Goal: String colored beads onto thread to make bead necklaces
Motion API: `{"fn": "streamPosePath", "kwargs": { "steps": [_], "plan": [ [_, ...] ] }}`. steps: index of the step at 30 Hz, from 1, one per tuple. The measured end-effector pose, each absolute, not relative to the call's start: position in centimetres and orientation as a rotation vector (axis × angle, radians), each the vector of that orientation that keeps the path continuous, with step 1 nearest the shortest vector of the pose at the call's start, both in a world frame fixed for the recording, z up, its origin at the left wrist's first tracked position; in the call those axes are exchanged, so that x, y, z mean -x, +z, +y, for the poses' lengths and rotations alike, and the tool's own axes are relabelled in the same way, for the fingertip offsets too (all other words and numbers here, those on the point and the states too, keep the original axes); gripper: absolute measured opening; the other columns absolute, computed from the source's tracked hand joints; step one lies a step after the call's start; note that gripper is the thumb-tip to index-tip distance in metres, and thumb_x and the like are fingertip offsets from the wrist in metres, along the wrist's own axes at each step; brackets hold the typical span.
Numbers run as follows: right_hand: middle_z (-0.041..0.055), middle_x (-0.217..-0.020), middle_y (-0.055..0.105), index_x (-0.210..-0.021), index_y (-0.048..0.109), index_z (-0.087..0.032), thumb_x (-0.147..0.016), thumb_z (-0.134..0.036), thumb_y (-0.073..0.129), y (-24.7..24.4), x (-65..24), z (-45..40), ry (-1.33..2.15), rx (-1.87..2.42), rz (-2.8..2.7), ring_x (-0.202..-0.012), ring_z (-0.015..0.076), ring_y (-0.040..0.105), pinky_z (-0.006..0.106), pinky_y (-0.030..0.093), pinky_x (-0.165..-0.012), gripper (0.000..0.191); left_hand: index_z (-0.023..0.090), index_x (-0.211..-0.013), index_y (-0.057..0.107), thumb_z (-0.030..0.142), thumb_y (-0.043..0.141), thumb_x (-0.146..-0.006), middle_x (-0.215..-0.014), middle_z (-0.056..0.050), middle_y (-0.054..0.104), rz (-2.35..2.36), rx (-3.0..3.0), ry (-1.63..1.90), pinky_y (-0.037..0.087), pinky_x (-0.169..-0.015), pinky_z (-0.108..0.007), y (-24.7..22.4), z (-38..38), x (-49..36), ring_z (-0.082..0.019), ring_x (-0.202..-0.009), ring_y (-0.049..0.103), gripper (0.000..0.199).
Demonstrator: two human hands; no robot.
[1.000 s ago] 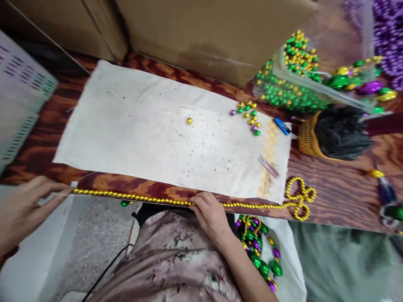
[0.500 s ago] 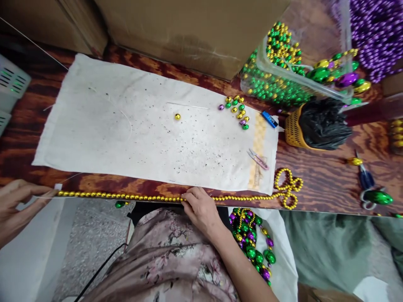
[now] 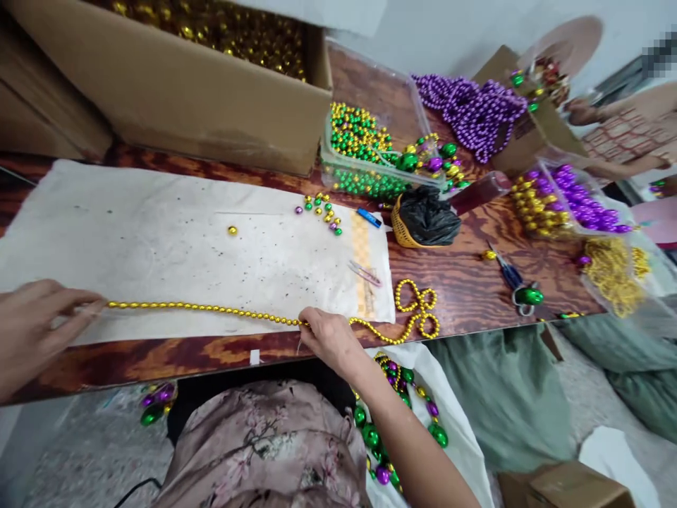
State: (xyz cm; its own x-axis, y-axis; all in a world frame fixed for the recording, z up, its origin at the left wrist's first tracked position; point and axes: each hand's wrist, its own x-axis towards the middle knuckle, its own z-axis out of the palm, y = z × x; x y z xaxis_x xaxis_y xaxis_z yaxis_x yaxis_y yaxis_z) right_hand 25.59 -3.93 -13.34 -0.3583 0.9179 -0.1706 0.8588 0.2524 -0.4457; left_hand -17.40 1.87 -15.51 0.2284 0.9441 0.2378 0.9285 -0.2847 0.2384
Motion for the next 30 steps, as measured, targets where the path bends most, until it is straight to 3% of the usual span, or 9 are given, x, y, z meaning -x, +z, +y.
{"fn": "streamPosePath", "kwargs": {
  "steps": [4, 6, 8, 11, 13, 16, 19, 25, 30],
  "plan": [
    [0.0028, -0.080, 0.070, -0.096, 0.060, -0.019, -0.091, -0.011, 0.054, -12.9, -27.5, -2.9, 0.865, 1.685, -2.326, -0.070, 0.0171, 0.066, 0.024, 0.043, -0.064, 0.011, 0.018, -0.111, 0.066, 0.053, 0.049, -0.092, -0.108, -0.013, 0.065, 1.747, -2.607, 0.713, 0.044, -0.085, -0.044, -13.4, 3.0, 9.9, -0.030, -0.101, 0.058, 0.044],
    [0.0014, -0.078, 0.069, -0.095, 0.060, -0.020, -0.092, -0.012, 0.054, -12.5, -28.3, -2.7, 0.911, 1.628, -2.266, -0.067, 0.0151, 0.064, 0.022, 0.042, -0.063, 0.010, 0.020, -0.123, 0.061, 0.042, 0.053, -0.094, -0.124, -0.014, 0.060, 1.547, -2.559, 0.805, 0.042, -0.098, -0.049, -12.4, 2.1, 4.8, -0.031, -0.116, 0.053, 0.037],
    [0.0001, -0.076, 0.068, -0.092, 0.059, -0.020, -0.091, -0.011, 0.055, -11.7, -29.0, -2.6, 0.921, 1.583, -2.231, -0.064, 0.0138, 0.061, 0.022, 0.040, -0.062, 0.010, 0.022, -0.132, 0.054, 0.030, 0.044, -0.099, -0.127, -0.011, 0.061, 1.179, -2.422, 0.768, 0.044, -0.101, -0.042, -11.9, 1.2, -0.9, -0.024, -0.118, 0.055, 0.035],
    [-0.0009, -0.073, 0.066, -0.090, 0.059, -0.019, -0.088, -0.009, 0.056, -9.7, -30.5, -2.6, 0.872, 1.569, -2.254, -0.063, 0.0135, 0.060, 0.021, 0.038, -0.060, 0.012, 0.019, -0.137, 0.049, 0.029, 0.040, -0.101, -0.129, -0.011, 0.063, 0.806, -2.199, 0.582, 0.045, -0.102, -0.038, -12.2, 0.9, -8.6, -0.021, -0.120, 0.057, 0.038],
    [-0.0005, -0.075, 0.067, -0.091, 0.059, -0.019, -0.086, -0.007, 0.054, -8.4, -31.9, -2.9, 0.777, 1.602, -2.317, -0.064, 0.0140, 0.061, 0.022, 0.036, -0.059, 0.014, 0.017, -0.135, 0.053, 0.033, 0.043, -0.100, -0.114, -0.011, 0.071, 0.673, -2.063, 0.392, 0.049, -0.093, -0.036, -12.6, 1.3, -11.8, -0.021, -0.105, 0.064, 0.040],
    [0.0009, -0.077, 0.068, -0.087, 0.060, -0.020, -0.087, -0.011, 0.054, -6.7, -35.1, -3.4, 0.507, 1.750, -2.462, -0.064, 0.0151, 0.061, 0.023, 0.031, -0.057, 0.010, 0.017, -0.113, 0.066, 0.036, 0.042, -0.099, -0.089, -0.006, 0.074, 0.651, -1.929, 0.178, 0.050, -0.080, -0.031, -12.4, 2.3, -13.4, -0.019, -0.082, 0.066, 0.034],
    [0.0021, -0.077, 0.071, -0.084, 0.063, -0.021, -0.088, -0.019, 0.056, -5.3, -39.3, -3.5, 0.195, 2.005, -2.561, -0.064, 0.0163, 0.062, 0.026, 0.022, -0.052, 0.009, 0.018, -0.091, 0.069, 0.035, 0.040, -0.098, -0.091, -0.004, 0.073, 0.746, -1.869, 0.192, 0.047, -0.079, -0.029, -11.6, 3.2, -12.3, -0.018, -0.084, 0.064, 0.035],
    [0.0080, -0.095, 0.076, -0.107, 0.072, -0.022, -0.093, -0.022, 0.052, -4.5, -46.8, -1.7, -0.083, 2.391, -2.459, -0.074, 0.0198, 0.065, 0.030, 0.019, -0.053, 0.024, 0.019, -0.087, 0.067, 0.047, 0.042, -0.096, -0.068, 0.002, 0.058, 0.932, -1.791, 0.140, 0.040, -0.061, -0.023, -9.9, 3.7, -9.2, -0.013, -0.063, 0.051, 0.038],
    [0.0050, -0.108, 0.076, -0.109, 0.072, -0.026, -0.097, -0.020, 0.046, -7.5, -49.5, 0.2, -0.079, 2.522, -2.443, -0.088, 0.0216, 0.066, 0.029, 0.024, -0.054, 0.030, 0.019, -0.083, 0.066, 0.054, 0.044, -0.093, -0.063, 0.002, 0.053, 1.037, -1.753, 0.127, 0.037, -0.055, -0.022, -9.3, 4.1, -6.3, -0.012, -0.058, 0.046, 0.042]
  ]
}}
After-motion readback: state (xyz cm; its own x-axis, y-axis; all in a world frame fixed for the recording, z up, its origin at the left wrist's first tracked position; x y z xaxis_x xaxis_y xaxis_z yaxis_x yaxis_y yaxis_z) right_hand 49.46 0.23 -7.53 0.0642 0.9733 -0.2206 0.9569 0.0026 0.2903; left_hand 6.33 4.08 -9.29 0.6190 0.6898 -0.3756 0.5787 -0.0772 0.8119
